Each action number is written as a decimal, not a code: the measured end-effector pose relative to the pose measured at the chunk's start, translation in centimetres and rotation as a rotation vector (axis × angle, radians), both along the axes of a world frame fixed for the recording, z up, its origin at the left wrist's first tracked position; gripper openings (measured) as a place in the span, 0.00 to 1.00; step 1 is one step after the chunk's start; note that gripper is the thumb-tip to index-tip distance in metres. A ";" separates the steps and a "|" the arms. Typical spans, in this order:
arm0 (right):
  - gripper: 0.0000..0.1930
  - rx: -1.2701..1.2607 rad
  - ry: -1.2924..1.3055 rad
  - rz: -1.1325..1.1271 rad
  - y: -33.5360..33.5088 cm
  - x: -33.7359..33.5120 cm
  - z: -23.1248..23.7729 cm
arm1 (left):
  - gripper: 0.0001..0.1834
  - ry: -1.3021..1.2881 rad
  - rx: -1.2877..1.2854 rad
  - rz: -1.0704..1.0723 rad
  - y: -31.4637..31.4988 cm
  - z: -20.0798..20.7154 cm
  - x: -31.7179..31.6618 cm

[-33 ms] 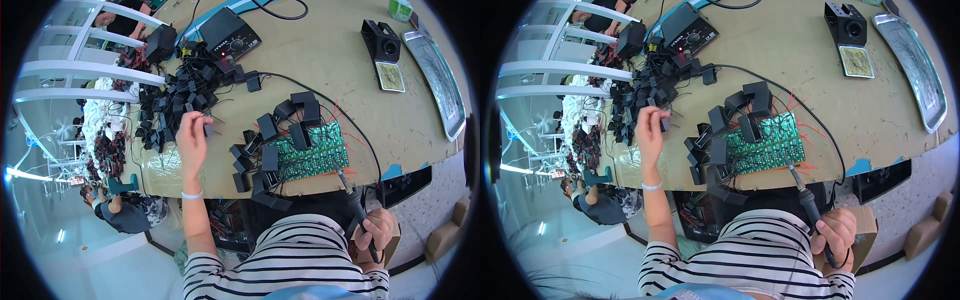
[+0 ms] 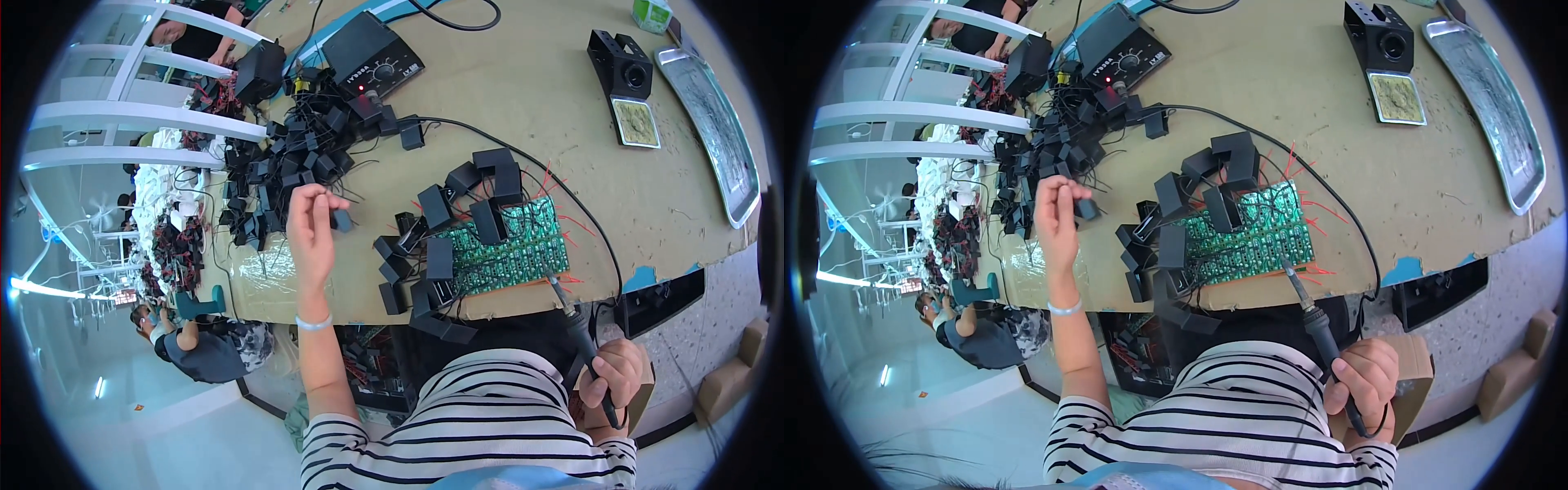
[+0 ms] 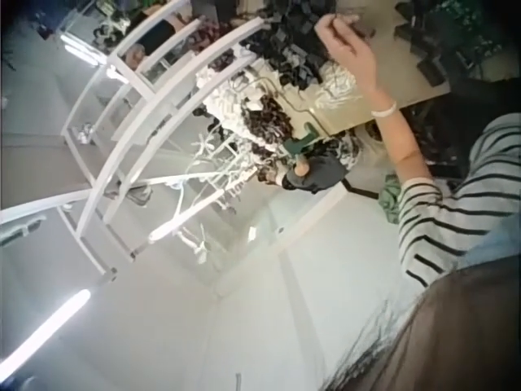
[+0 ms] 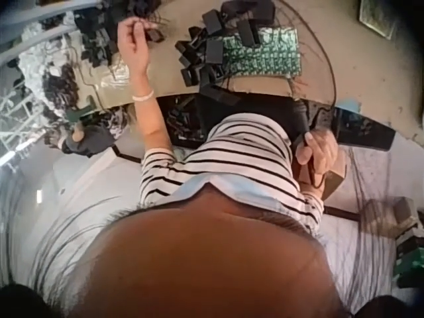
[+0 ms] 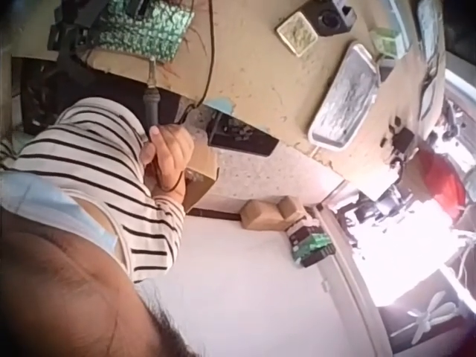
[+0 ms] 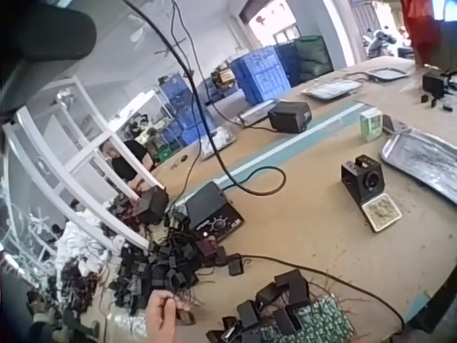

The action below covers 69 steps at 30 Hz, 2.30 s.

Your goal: Soldering wires onto a printed circuit board at a workbench.

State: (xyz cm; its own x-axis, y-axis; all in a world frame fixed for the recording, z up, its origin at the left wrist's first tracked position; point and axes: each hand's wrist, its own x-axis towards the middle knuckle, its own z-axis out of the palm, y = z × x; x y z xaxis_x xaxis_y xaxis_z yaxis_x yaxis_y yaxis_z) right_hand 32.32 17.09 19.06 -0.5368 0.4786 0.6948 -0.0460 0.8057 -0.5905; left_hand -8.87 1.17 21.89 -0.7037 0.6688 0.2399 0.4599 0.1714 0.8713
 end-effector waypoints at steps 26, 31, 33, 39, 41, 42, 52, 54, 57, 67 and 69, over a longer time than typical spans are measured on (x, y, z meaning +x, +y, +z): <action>0.09 -0.103 -0.042 0.137 0.3 0.5 -0.1 | 0.11 0.771 -0.391 -0.799 8.5 2.1 12.9; 0.09 -0.108 -0.026 0.153 0.7 0.0 -0.8 | 0.13 0.815 -0.413 -0.778 8.6 1.6 13.1; 0.10 -0.070 -0.040 0.188 1.2 -0.4 -0.9 | 0.14 0.823 -0.420 -0.753 8.6 1.5 13.1; 0.10 -0.059 -0.074 0.212 1.6 -0.8 -0.6 | 0.14 0.839 -0.401 -0.741 8.6 1.3 13.1; 0.09 -0.039 -0.078 0.219 1.7 -0.9 -0.5 | 0.14 0.834 -0.408 -0.743 8.7 1.3 13.2; 0.09 -0.017 -0.083 0.227 1.8 -0.9 -0.4 | 0.14 0.830 -0.413 -0.746 8.7 1.4 13.2; 0.06 0.380 -0.125 0.253 1.4 -1.9 0.2 | 0.14 0.855 -0.405 -0.744 8.8 1.1 13.6; 0.08 0.367 -0.111 0.269 1.6 -1.7 -0.1 | 0.14 0.844 -0.398 -0.746 8.8 1.2 13.7; 0.14 0.321 -0.062 0.277 1.7 -0.5 -0.5 | 0.09 0.875 -0.363 -0.736 8.8 1.0 13.7; 0.17 0.121 -0.012 0.096 1.0 0.7 -0.3 | 0.10 0.886 -0.388 -0.724 8.8 1.4 13.9; 0.15 0.116 -0.031 0.123 1.2 0.6 -0.2 | 0.11 0.898 -0.397 -0.712 8.8 1.5 14.0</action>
